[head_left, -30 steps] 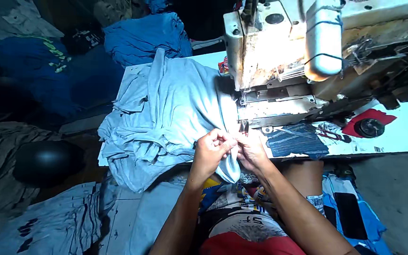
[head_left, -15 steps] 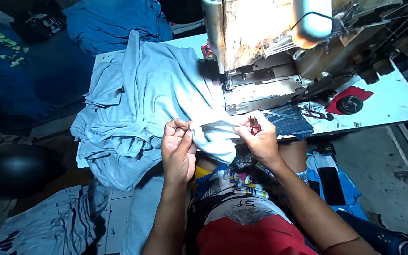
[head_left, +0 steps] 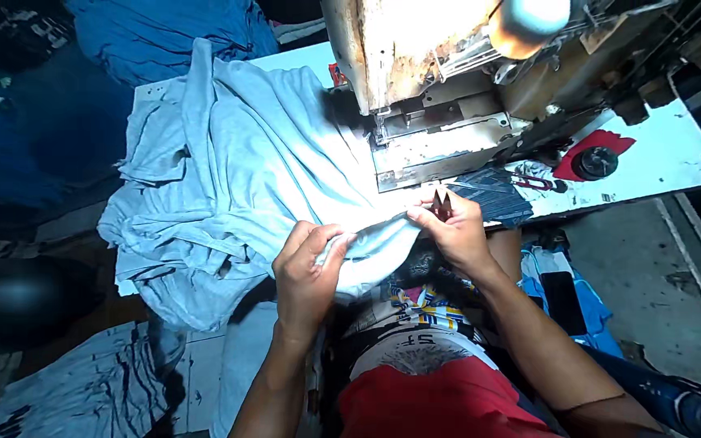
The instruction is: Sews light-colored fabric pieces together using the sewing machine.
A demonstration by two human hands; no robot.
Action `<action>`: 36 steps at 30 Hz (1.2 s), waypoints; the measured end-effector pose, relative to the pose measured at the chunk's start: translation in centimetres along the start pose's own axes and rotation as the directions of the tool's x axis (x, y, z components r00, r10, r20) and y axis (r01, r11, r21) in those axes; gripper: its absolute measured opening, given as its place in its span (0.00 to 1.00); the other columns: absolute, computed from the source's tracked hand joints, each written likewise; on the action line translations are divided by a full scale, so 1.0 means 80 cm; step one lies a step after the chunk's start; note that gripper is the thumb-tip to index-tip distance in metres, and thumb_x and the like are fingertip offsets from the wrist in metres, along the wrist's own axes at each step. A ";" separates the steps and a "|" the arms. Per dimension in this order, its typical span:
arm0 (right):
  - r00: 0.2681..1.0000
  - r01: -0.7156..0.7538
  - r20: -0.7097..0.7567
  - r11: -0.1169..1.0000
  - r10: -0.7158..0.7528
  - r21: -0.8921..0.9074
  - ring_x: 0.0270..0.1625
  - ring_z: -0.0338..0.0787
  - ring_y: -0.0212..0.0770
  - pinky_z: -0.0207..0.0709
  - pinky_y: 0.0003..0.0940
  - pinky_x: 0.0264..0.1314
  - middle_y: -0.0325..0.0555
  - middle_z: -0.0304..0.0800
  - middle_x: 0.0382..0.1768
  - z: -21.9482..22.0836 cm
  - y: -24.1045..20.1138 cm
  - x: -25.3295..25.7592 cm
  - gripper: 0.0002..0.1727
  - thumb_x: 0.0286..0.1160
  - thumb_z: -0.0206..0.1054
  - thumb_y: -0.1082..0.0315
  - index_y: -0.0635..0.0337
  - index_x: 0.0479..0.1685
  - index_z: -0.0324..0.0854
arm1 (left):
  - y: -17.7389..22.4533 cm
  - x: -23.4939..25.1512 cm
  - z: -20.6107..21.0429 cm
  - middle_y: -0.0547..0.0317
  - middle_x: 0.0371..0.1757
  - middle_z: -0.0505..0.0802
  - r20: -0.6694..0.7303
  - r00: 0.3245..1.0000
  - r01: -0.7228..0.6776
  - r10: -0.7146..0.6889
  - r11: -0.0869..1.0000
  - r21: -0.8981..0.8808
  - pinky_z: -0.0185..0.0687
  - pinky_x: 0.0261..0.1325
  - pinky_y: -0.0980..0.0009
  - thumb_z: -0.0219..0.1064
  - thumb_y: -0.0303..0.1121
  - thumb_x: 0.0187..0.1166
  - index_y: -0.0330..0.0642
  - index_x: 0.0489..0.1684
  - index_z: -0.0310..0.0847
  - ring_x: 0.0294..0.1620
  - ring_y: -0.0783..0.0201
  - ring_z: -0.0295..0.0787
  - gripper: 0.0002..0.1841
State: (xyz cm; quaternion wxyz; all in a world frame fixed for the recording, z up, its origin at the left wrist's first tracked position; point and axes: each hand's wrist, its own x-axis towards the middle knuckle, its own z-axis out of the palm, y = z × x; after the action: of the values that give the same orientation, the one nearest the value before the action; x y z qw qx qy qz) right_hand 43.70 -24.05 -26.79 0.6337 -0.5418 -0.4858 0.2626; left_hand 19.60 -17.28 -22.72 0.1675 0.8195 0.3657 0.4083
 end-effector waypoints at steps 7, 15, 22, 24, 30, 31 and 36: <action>0.985 -0.157 0.131 0.913 0.115 0.376 0.13 0.69 0.30 0.64 0.23 0.11 0.46 0.83 0.25 0.001 0.004 0.030 0.11 0.75 0.68 0.79 0.63 0.53 0.84 | -0.012 0.040 0.000 0.61 0.46 0.92 0.119 0.970 0.242 -0.211 0.852 -0.464 0.89 0.43 0.71 0.67 0.27 0.83 0.42 0.51 0.83 0.42 0.67 0.90 0.05; 0.985 0.081 0.140 0.988 -0.099 0.131 0.30 0.83 0.30 0.79 0.24 0.30 0.44 0.92 0.43 -0.005 0.001 0.023 0.11 0.72 0.72 0.76 0.64 0.52 0.88 | -0.014 0.047 -0.003 0.62 0.54 0.93 0.207 0.971 0.191 -0.118 0.904 -0.382 0.88 0.53 0.69 0.51 0.22 0.88 0.42 0.52 0.88 0.53 0.67 0.90 0.16; 0.978 0.208 0.030 0.978 -0.207 -0.015 0.40 0.89 0.32 0.87 0.25 0.39 0.44 0.92 0.44 0.002 -0.001 0.020 0.10 0.66 0.79 0.77 0.63 0.46 0.93 | -0.008 0.043 -0.001 0.68 0.56 0.93 0.126 0.992 0.053 -0.029 0.979 -0.198 0.94 0.52 0.69 0.80 0.29 0.70 0.49 0.51 0.92 0.54 0.70 0.92 0.12; 0.972 0.235 0.001 0.971 -0.235 -0.046 0.43 0.90 0.33 0.88 0.26 0.43 0.44 0.92 0.44 0.004 0.001 0.019 0.09 0.66 0.79 0.78 0.63 0.45 0.93 | -0.005 0.043 0.001 0.67 0.54 0.93 0.058 0.998 -0.035 0.040 0.995 -0.094 0.91 0.54 0.72 0.79 0.29 0.71 0.48 0.49 0.93 0.55 0.72 0.91 0.11; 0.980 0.180 -0.060 0.973 -0.190 -0.144 0.42 0.89 0.33 0.87 0.29 0.43 0.42 0.91 0.44 0.009 0.005 0.016 0.05 0.71 0.78 0.73 0.58 0.42 0.92 | -0.003 0.055 0.014 0.59 0.54 0.90 -0.052 0.982 -0.180 0.181 0.983 0.023 0.86 0.61 0.71 0.76 0.30 0.76 0.43 0.46 0.92 0.59 0.68 0.87 0.06; 0.985 0.154 -0.054 0.975 -0.164 -0.158 0.42 0.89 0.33 0.87 0.30 0.43 0.41 0.90 0.45 0.009 0.005 0.015 0.04 0.72 0.77 0.72 0.57 0.42 0.92 | -0.003 0.060 0.019 0.58 0.58 0.87 -0.042 0.984 -0.175 0.175 0.984 -0.008 0.83 0.64 0.69 0.75 0.30 0.77 0.42 0.45 0.89 0.63 0.65 0.84 0.05; 1.000 -0.025 -0.001 0.998 0.025 -0.058 0.24 0.79 0.34 0.75 0.31 0.24 0.41 0.86 0.30 0.010 0.005 0.016 0.03 0.79 0.73 0.67 0.56 0.40 0.87 | -0.005 0.080 0.044 0.62 0.50 0.89 0.065 0.996 -0.051 0.066 0.977 -0.209 0.88 0.42 0.70 0.65 0.34 0.87 0.47 0.54 0.77 0.45 0.69 0.88 0.06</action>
State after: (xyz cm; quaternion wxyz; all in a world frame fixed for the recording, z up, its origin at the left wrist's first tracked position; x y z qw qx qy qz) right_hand 43.57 -22.48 -26.81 0.6144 -0.5660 -0.4862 0.2564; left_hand 24.75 -12.21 -21.55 0.2528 0.8221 0.2910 0.4191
